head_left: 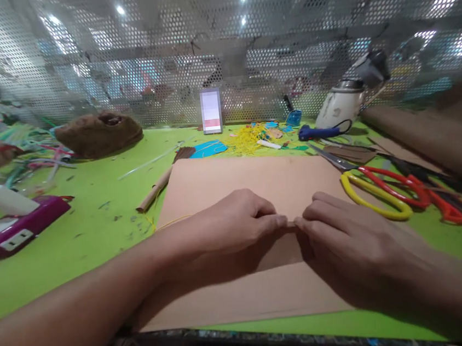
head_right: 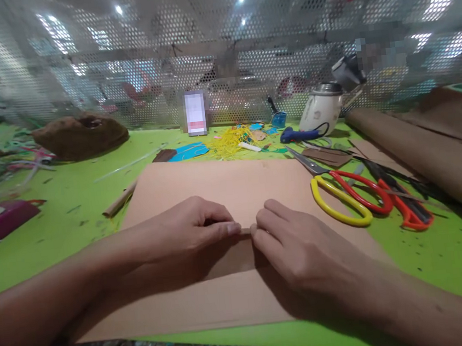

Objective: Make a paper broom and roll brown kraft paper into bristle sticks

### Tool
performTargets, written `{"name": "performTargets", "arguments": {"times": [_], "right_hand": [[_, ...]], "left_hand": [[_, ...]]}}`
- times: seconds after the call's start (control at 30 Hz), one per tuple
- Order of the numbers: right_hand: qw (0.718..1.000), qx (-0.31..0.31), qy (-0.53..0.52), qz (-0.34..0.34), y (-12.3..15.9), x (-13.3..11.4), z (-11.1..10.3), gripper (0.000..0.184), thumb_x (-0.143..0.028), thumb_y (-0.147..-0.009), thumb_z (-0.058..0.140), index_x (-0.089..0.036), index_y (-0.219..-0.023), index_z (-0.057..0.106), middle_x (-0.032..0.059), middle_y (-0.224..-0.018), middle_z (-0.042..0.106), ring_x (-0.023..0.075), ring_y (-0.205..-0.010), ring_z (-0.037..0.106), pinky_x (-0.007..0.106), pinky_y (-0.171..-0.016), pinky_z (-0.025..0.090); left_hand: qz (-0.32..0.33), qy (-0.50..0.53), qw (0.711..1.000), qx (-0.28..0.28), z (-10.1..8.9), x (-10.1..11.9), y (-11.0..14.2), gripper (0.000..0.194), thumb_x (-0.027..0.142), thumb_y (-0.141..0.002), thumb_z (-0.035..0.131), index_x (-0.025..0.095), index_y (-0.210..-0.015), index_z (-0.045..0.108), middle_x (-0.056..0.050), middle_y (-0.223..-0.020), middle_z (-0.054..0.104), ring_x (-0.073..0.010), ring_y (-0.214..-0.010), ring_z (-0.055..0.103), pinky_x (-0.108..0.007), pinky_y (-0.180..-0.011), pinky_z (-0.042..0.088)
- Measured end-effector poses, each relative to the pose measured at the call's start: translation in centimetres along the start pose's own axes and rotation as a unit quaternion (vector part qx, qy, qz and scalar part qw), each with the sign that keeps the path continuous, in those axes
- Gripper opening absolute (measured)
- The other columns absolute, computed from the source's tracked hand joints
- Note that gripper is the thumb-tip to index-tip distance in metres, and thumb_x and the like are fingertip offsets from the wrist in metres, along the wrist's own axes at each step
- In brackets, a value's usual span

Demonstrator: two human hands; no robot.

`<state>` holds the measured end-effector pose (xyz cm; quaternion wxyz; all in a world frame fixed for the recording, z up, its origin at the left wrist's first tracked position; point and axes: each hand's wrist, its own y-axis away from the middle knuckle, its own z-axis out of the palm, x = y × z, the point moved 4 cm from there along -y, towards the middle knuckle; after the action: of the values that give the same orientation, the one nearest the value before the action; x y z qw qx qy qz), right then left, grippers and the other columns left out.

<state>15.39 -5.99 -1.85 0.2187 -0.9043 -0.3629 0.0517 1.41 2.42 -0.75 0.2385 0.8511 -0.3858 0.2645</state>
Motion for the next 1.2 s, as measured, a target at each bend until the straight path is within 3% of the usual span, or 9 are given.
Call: {"name": "performTargets", "arguments": {"times": [0.2, 0.37, 0.5, 0.63, 0.8, 1.03, 1.2], "right_hand": [[0.994, -0.008, -0.080, 0.067, -0.3, 0.4, -0.1, 0.017, -0.009, -0.086, 0.045, -0.015, -0.073, 0.056, 0.0058, -0.075, 0.049, 0.0179, -0.071, 0.042, 0.032, -0.059, 0.034], [0.955, -0.035, -0.231, 0.180, -0.9, 1.9, -0.6, 0.015, -0.014, -0.083, 0.053, -0.018, -0.095, 0.060, 0.0060, -0.091, 0.059, 0.0172, -0.079, 0.053, 0.030, -0.067, 0.042], [0.927, -0.067, -0.290, 0.230, -0.8, 2.5, -0.3, 0.015, -0.028, -0.087, 0.055, -0.018, -0.084, 0.065, 0.0026, -0.076, 0.063, 0.0148, -0.069, 0.055, 0.026, -0.061, 0.041], [0.906, -0.052, -0.329, 0.262, -0.6, 2.7, 0.1, 0.023, -0.029, -0.087, 0.056, -0.018, -0.068, 0.064, -0.0007, -0.062, 0.059, 0.0110, -0.058, 0.052, 0.022, -0.051, 0.037], [0.900, -0.058, -0.344, 0.263, -0.5, 2.6, 0.1, 0.024, -0.026, -0.085, 0.057, -0.018, -0.064, 0.064, -0.0018, -0.058, 0.058, 0.0094, -0.053, 0.049, 0.021, -0.047, 0.034], [0.896, -0.014, -0.345, 0.278, -0.3, 2.6, -0.5, 0.027, -0.029, -0.085, 0.057, -0.017, -0.062, 0.063, -0.0006, -0.057, 0.056, 0.0101, -0.052, 0.047, 0.022, -0.045, 0.032], [0.910, -0.004, -0.328, 0.255, -0.3, 2.6, -0.7, 0.027, -0.028, -0.086, 0.056, -0.017, -0.063, 0.063, -0.0012, -0.055, 0.054, 0.0097, -0.052, 0.046, 0.022, -0.046, 0.031]], "left_hand": [[-0.022, 0.027, 0.999, -0.017, 0.5, 0.1, 0.6, 0.035, 0.041, -0.087, 0.043, 0.016, -0.084, 0.067, 0.000, -0.072, 0.062, -0.0123, -0.063, 0.049, -0.023, -0.054, 0.033], [0.011, 0.015, 1.000, -0.003, 0.7, 0.2, 0.3, 0.033, 0.038, -0.087, 0.043, 0.016, -0.088, 0.068, -0.001, -0.073, 0.063, -0.0124, -0.064, 0.051, -0.023, -0.057, 0.035], [0.049, 0.004, 0.999, 0.014, 0.9, 0.8, 0.1, 0.026, 0.032, -0.087, 0.046, 0.016, -0.086, 0.066, -0.002, -0.076, 0.064, -0.0127, -0.066, 0.052, -0.023, -0.061, 0.038], [0.064, 0.004, 0.997, 0.034, 1.2, 1.1, 0.1, 0.023, 0.030, -0.086, 0.047, 0.016, -0.084, 0.066, -0.002, -0.075, 0.064, -0.0130, -0.067, 0.052, -0.024, -0.061, 0.038], [0.058, 0.034, 0.998, 0.010, 1.2, 0.9, 0.2, 0.027, 0.035, -0.086, 0.046, 0.016, -0.084, 0.065, 0.000, -0.071, 0.060, -0.0125, -0.066, 0.050, -0.023, -0.059, 0.036], [-0.025, 0.109, 0.991, -0.072, 0.4, 0.5, 1.1, 0.042, 0.050, -0.086, 0.040, 0.016, -0.064, 0.053, 0.004, -0.058, 0.038, -0.0090, -0.053, 0.033, -0.022, -0.049, 0.029], [-0.059, 0.129, 0.988, -0.058, 0.7, 0.2, 1.1, 0.032, 0.041, -0.081, 0.048, 0.016, -0.063, 0.055, 0.005, -0.054, 0.034, -0.0082, -0.049, 0.030, -0.022, -0.044, 0.023]]}}
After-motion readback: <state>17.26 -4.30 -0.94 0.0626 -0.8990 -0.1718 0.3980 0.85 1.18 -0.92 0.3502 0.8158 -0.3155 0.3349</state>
